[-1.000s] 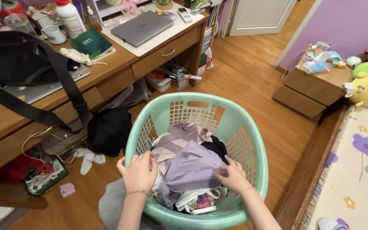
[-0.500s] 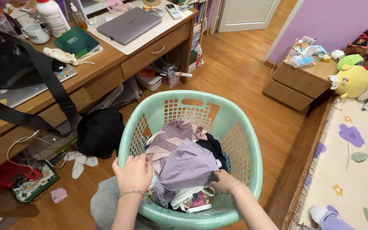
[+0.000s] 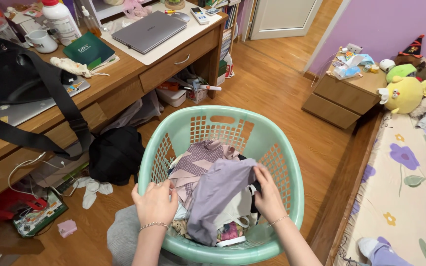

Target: Sorting clothes from a laundry basket onto a bed.

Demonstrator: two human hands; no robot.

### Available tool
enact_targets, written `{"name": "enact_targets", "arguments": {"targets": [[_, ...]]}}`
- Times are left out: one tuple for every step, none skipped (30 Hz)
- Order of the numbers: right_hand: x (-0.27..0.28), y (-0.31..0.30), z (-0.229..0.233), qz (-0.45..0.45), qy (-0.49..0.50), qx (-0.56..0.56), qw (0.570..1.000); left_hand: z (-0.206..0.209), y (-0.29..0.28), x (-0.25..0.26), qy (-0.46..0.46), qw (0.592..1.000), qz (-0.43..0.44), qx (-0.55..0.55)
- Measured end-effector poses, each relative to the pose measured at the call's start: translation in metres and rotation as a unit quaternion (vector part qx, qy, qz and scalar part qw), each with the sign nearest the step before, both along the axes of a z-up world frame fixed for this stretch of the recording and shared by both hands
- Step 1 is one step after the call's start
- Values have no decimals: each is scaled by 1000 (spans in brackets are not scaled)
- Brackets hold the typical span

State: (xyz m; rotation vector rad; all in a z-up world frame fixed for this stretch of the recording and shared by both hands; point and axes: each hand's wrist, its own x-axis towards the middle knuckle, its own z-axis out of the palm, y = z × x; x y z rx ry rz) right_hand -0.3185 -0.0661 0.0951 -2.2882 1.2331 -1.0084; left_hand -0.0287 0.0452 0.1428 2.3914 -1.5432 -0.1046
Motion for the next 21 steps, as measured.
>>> {"name": "enact_targets", "arguments": {"targets": [[2,4,12,-1,0,0,1000,0,0,0,0,1000,-1,0],[4,7,23,-21,-21,-30,999,0,0,0,3,1000,-3,-4],[6,11,35,-41,-43,-59,997,1,1,0,7,1000,-6,-7],[1,7,22,-41,-43,-59,996,1,1,-1,6,1000,-6,-7],[-4,3,9,-82,-36,-15,996,2,2,-1,7,1000,-3,0],[-9,-1,-3,-123,-28,30,992,3,2,-1,8,1000,0,6],[-13,-4,-14,-123,-29,30,992,3,2,-2,7,1000,0,6],[-16,-6,-24,-134,25,101,986,2,4,-1,2,1000,-1,6],[-18,-9,-35,-145,77,171,971,2,5,-1,-3,1000,-2,5],[-14,-5,-28,-145,76,171,972,3,6,-1,-5,1000,-1,5],[-10,-1,-20,-113,46,172,977,3,6,-1,-3,1000,-3,9],[-7,2,-13,-81,16,173,982,4,7,-2,-2,1000,-5,12],[-4,4,-5,-80,15,172,982,3,6,-1,-2,1000,-4,11],[-1,7,3,-69,34,234,969,1,7,-1,-5,1000,-5,9],[2,10,10,-57,52,296,952,0,8,0,-7,1000,-6,6],[1,9,5,-57,52,295,952,0,8,0,-7,1000,-6,6],[0,7,-1,-44,79,302,949,0,7,0,-6,1000,-7,10],[-2,6,-6,-30,105,309,945,1,7,-1,-6,1000,-7,14],[-2,5,-10,-31,105,308,945,1,7,0,-6,1000,-7,13],[-4,4,-14,-25,101,306,946,0,7,-1,-7,1000,-6,9],[-5,3,-18,-19,98,303,948,0,7,-1,-7,1000,-5,6]]}}
